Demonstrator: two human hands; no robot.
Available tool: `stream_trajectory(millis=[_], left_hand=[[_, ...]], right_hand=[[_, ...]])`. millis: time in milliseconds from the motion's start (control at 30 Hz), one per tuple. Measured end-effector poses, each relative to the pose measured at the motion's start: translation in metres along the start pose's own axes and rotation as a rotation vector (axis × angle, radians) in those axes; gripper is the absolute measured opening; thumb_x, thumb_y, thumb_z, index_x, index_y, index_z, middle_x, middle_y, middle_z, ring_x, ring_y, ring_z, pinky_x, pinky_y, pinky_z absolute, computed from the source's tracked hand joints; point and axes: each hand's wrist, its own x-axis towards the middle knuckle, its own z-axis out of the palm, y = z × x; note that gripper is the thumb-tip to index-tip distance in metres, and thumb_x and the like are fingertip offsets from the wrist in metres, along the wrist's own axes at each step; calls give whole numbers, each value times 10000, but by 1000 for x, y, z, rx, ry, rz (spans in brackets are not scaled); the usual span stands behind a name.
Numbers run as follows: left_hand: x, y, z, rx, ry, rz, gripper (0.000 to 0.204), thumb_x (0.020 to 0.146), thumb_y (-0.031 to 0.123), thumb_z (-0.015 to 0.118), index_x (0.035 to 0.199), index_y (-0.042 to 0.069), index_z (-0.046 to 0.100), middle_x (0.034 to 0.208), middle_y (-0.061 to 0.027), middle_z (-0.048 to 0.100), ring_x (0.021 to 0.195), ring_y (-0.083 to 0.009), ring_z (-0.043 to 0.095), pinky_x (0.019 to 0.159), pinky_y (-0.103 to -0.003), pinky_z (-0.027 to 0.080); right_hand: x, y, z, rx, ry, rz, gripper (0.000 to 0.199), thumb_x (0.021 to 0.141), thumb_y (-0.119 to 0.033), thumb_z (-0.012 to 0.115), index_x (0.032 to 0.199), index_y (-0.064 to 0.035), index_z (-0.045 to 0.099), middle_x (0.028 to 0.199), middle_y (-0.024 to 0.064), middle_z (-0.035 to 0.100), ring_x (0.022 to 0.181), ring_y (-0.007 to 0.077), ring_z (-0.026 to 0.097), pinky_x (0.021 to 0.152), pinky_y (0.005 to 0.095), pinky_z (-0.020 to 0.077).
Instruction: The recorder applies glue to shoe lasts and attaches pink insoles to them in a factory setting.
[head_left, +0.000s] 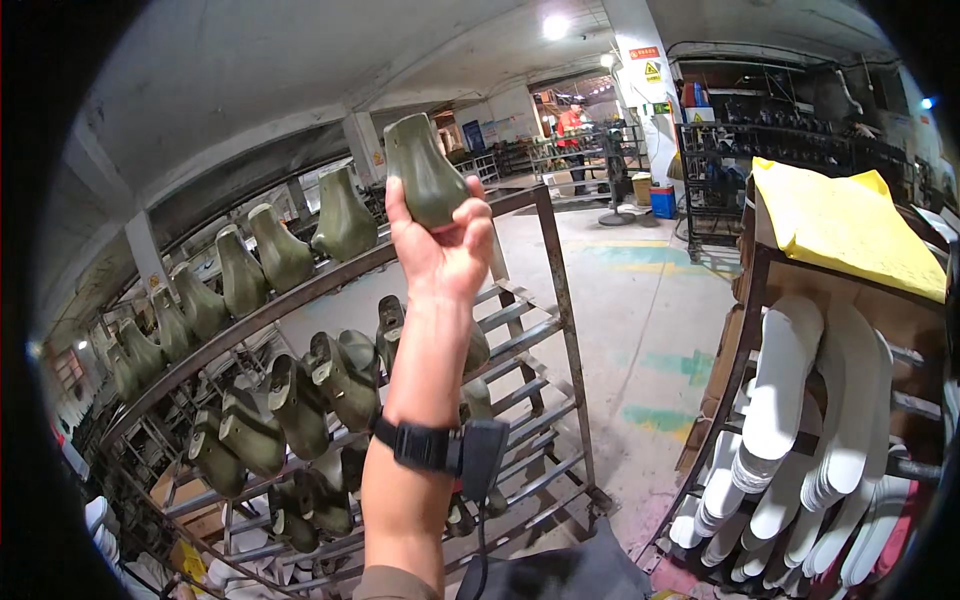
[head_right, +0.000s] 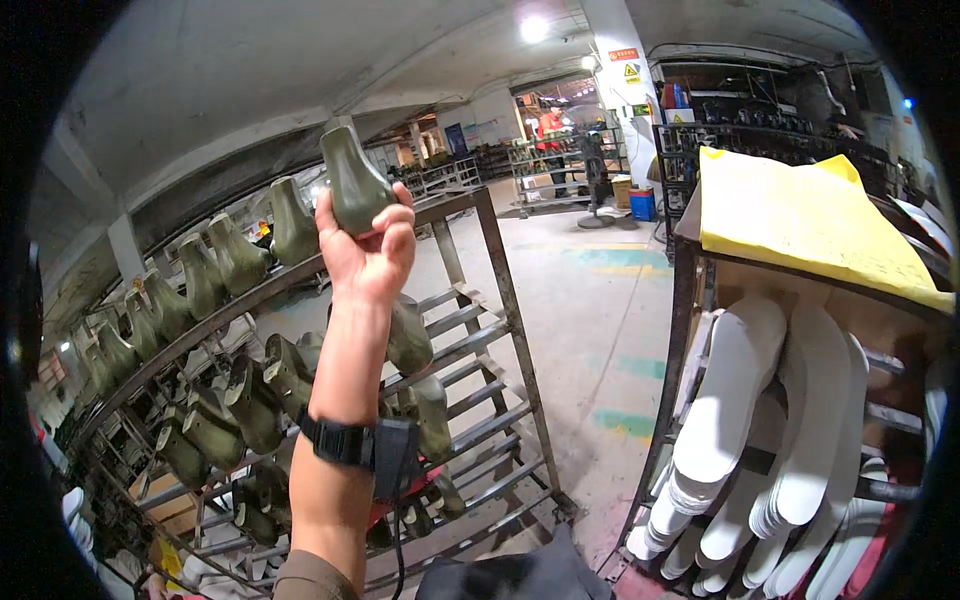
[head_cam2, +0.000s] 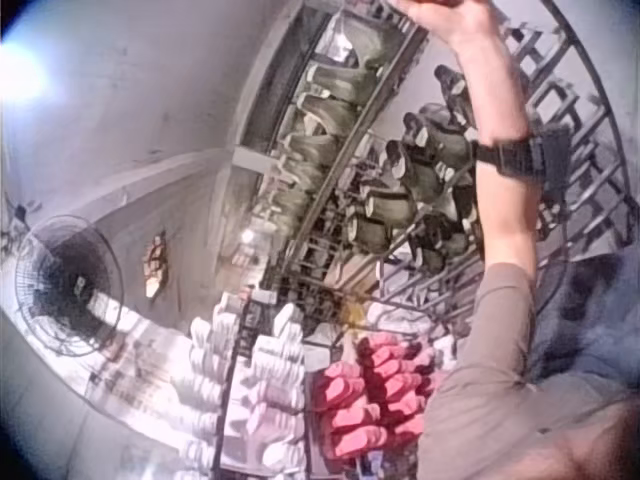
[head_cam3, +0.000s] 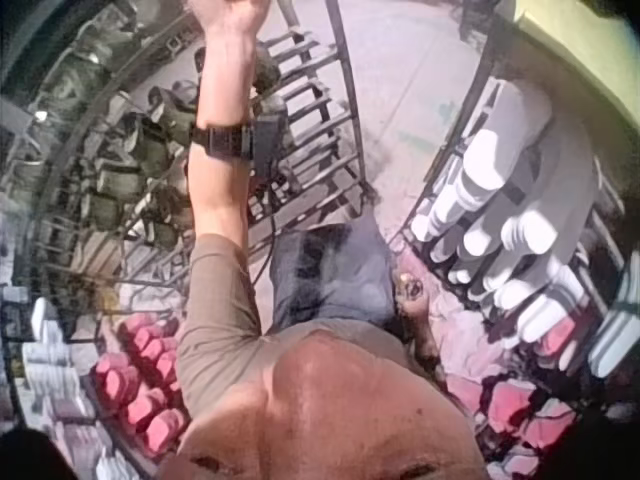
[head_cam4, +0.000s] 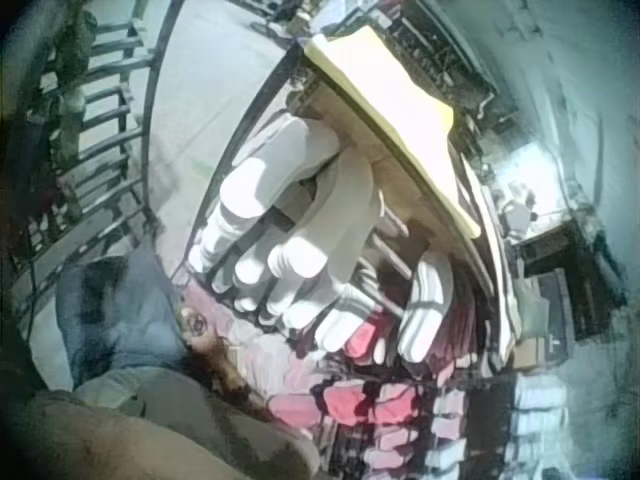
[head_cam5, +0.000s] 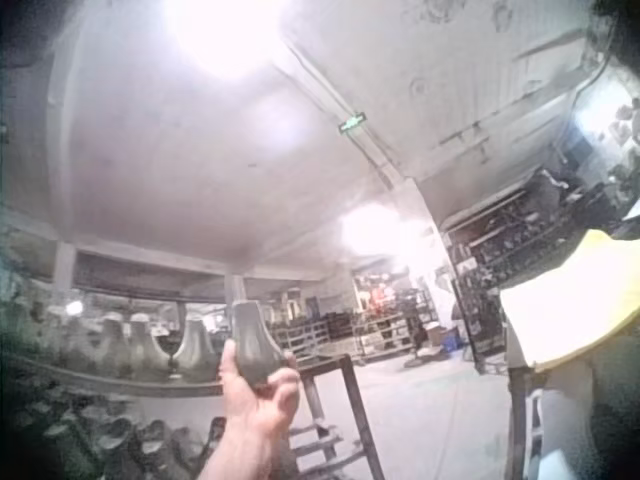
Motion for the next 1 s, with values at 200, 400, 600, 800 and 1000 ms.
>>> stream_trajectory(millis=[200, 400, 600, 800, 1000], left_hand=[[25, 15, -10, 265, 310, 271, 461, 910, 373, 619, 1126, -8, 474, 835, -69, 579, 539, -84, 471, 419, -198, 373], [-20, -14, -8, 1466, 153, 560, 258, 804, 51, 679, 1051, -18, 656, 864, -90, 675, 709, -145, 633, 558, -260, 508], [-14, 97, -9, 2204, 612, 1214, 603, 719, 235, 692, 1241, -11, 516, 1188, -202, 586, 1098, -338, 573, 949, -405, 448], [19, 133, 8, 2276, 945, 546, 737, 612, 385, 753, 1194, -6, 525, 1159, -222, 615, 1092, -345, 597, 912, -408, 473], [-11, 107, 34, 2330, 810, 646, 795, 606, 306, 710, 1316, 22, 492, 1174, -215, 623, 1096, -332, 603, 946, -380, 457]], right_hand=[[50, 95, -31, -123, 6, -265, 549, 670, 6, 734, 1161, -41, 495, 924, 63, 605, 796, 189, 624, 646, 299, 520], [53, 132, -43, -300, 18, -380, 511, 775, -159, 705, 1215, -42, 472, 1053, 89, 609, 906, 228, 623, 786, 353, 519], [85, 147, -38, -489, -166, -387, 388, 835, -237, 620, 1160, -38, 544, 1009, 97, 636, 925, 228, 623, 806, 347, 507], [42, 45, 10, -388, -94, -425, 318, 783, -126, 651, 1086, -42, 603, 988, 84, 650, 879, 198, 628, 754, 316, 512], [3, -3, 20, -389, 33, -182, 327, 714, -33, 679, 1034, -21, 612, 929, 61, 643, 826, 169, 613, 712, 291, 496]])
